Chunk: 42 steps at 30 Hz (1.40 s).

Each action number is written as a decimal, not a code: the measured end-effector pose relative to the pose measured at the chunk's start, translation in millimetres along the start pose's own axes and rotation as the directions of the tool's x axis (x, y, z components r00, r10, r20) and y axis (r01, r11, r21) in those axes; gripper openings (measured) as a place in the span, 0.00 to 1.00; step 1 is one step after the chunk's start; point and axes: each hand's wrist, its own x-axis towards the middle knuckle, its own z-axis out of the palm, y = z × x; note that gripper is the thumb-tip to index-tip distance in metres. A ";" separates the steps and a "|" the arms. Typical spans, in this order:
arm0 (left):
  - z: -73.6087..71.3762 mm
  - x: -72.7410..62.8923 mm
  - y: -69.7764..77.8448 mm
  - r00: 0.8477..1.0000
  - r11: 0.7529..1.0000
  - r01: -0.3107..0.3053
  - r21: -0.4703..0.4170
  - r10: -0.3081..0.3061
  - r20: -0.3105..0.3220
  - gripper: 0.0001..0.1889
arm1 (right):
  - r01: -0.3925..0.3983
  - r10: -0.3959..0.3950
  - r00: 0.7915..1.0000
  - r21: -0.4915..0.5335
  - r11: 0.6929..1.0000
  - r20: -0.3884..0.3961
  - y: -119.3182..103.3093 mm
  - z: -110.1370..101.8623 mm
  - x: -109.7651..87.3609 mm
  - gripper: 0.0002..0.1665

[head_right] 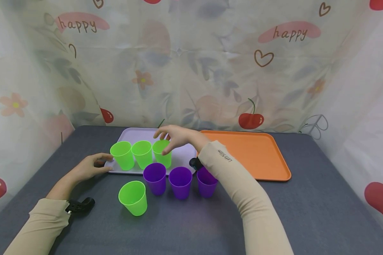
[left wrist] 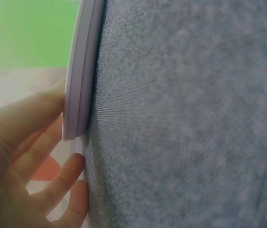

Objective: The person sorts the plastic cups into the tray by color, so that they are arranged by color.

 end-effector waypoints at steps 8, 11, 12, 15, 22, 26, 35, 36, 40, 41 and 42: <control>0.2 0.6 1.6 1.000 1.000 0.002 0.001 -0.002 0.001 0.25 | -0.011 0.011 1.000 -0.002 1.000 0.009 0.7 0.8 1.4 0.39; -0.7 0.1 2.6 1.000 1.000 0.008 0.003 -0.008 0.010 0.26 | -0.018 0.018 1.000 -0.008 1.000 0.011 0.6 0.7 1.3 0.39; -0.9 0.3 3.0 1.000 1.000 0.012 0.001 -0.012 0.009 0.25 | -0.020 0.020 1.000 -0.009 1.000 0.012 0.6 0.7 1.3 0.39; -1.4 0.1 3.5 1.000 1.000 0.012 0.003 -0.012 0.012 0.25 | -0.025 0.025 1.000 -0.010 1.000 0.015 0.2 0.2 0.9 0.40; -0.9 0.6 1.3 1.000 1.000 0.013 0.004 -0.013 0.007 0.25 | -0.008 0.008 1.000 -0.003 1.000 -0.004 -2.1 -4.2 -0.7 0.41; -0.8 0.9 1.1 1.000 1.000 0.011 0.006 -0.011 0.008 0.25 | 0.012 -0.011 0.999 0.015 1.000 -0.051 -7.0 -10.2 -4.8 0.38; -1.7 -0.9 5.8 1.000 1.000 0.007 0.009 -0.007 0.012 0.25 | 0.086 -0.073 0.985 0.079 0.993 -0.153 -23.2 -15.5 -17.4 0.30; -1.6 -0.9 5.7 1.000 1.000 0.008 0.008 -0.008 0.014 0.25 | 0.096 -0.083 0.984 0.081 0.992 -0.158 -25.2 -15.2 -19.2 0.30; -1.1 -0.8 4.4 1.000 1.000 0.008 0.008 -0.008 0.011 0.25 | 0.140 -0.122 0.977 0.096 0.985 -0.176 -32.7 -13.0 -26.6 0.27; -1.0 -0.6 4.1 1.000 1.000 0.007 0.007 -0.007 0.007 0.25 | 0.148 -0.129 0.976 0.098 0.984 -0.178 -34.5 -12.3 -28.7 0.27; -0.8 -0.6 3.8 1.000 1.000 0.005 0.007 -0.005 0.004 0.25 | 0.154 -0.135 0.975 0.098 0.983 -0.179 -36.2 -11.4 -30.6 0.26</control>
